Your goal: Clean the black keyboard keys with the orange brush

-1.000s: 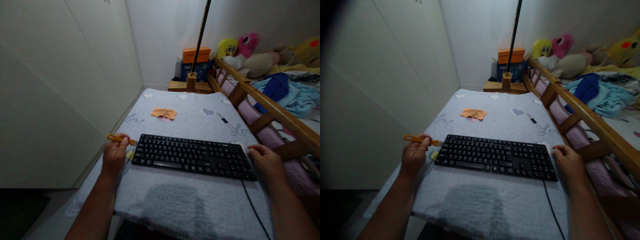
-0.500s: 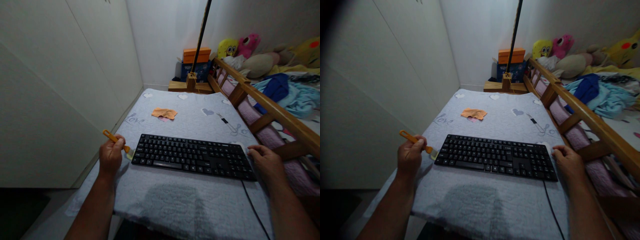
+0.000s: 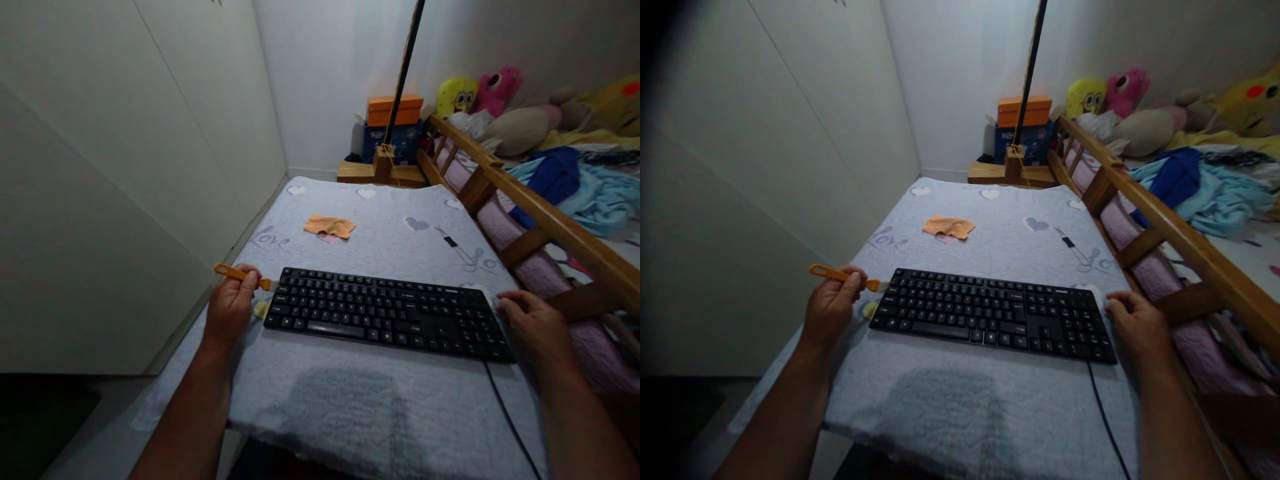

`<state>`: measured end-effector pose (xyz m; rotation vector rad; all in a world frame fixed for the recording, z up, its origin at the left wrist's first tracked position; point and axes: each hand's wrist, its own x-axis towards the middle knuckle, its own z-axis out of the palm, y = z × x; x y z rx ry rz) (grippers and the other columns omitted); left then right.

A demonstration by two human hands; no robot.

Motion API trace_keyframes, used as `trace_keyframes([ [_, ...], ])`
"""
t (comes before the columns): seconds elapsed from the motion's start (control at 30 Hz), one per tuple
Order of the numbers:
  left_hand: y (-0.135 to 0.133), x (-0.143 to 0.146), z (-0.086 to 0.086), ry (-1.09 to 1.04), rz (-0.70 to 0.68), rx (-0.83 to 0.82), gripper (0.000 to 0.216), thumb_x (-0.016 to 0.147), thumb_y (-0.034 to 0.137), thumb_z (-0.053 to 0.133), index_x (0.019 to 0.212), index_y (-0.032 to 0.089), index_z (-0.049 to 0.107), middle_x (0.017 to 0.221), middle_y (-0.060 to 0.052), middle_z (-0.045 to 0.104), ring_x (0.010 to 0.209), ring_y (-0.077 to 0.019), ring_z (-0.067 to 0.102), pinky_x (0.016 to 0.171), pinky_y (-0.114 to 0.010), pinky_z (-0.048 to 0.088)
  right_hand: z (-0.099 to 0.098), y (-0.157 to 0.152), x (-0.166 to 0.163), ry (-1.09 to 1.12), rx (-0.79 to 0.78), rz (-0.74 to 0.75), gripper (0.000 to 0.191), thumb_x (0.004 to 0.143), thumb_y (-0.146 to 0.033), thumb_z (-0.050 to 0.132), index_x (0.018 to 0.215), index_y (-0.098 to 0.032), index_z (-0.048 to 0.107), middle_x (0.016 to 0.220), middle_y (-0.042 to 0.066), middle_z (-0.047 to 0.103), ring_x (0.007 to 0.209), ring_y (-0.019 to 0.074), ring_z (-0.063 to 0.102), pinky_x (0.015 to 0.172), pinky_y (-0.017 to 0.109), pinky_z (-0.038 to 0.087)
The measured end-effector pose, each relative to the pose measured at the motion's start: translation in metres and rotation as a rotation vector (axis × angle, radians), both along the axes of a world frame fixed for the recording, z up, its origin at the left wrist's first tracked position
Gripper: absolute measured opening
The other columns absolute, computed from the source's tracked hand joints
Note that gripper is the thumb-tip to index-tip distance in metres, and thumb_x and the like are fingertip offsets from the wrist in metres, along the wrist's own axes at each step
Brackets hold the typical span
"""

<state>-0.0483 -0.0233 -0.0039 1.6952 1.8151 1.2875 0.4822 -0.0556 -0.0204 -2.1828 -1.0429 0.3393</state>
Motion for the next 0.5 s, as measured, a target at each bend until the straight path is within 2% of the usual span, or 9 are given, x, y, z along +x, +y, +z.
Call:
trace_keyframes([
  [0.37,-0.0034,-0.0052,0.0001,-0.089,-0.061,-0.013,0.026,0.091,0.034,0.053,0.068,0.023,0.056,0.062,0.000,0.052,0.060,-0.0178,0.051,0.057,-0.031,0.043,-0.0015,0.0004,0.0032,0.009,-0.011,-0.001,0.039,0.059,-0.046,0.058,0.085,-0.020,0.071,0.072,0.007,0.071,0.069,0.0282,0.064,0.065,0.038,0.045],
  [0.5,-0.0049,-0.0035,0.0044,-0.227,-0.046,-0.019,0.026,0.084,0.031,0.055,0.060,0.023,0.051,0.059,0.001,0.044,0.056,-0.0152,0.044,0.052,-0.029,0.038,-0.0034,-0.0001,0.0051,0.022,-0.002,0.007,0.039,0.061,-0.046,0.058,0.087,-0.020,0.071,0.075,0.008,0.072,0.071,0.0282,0.066,0.065,0.037,0.046],
])
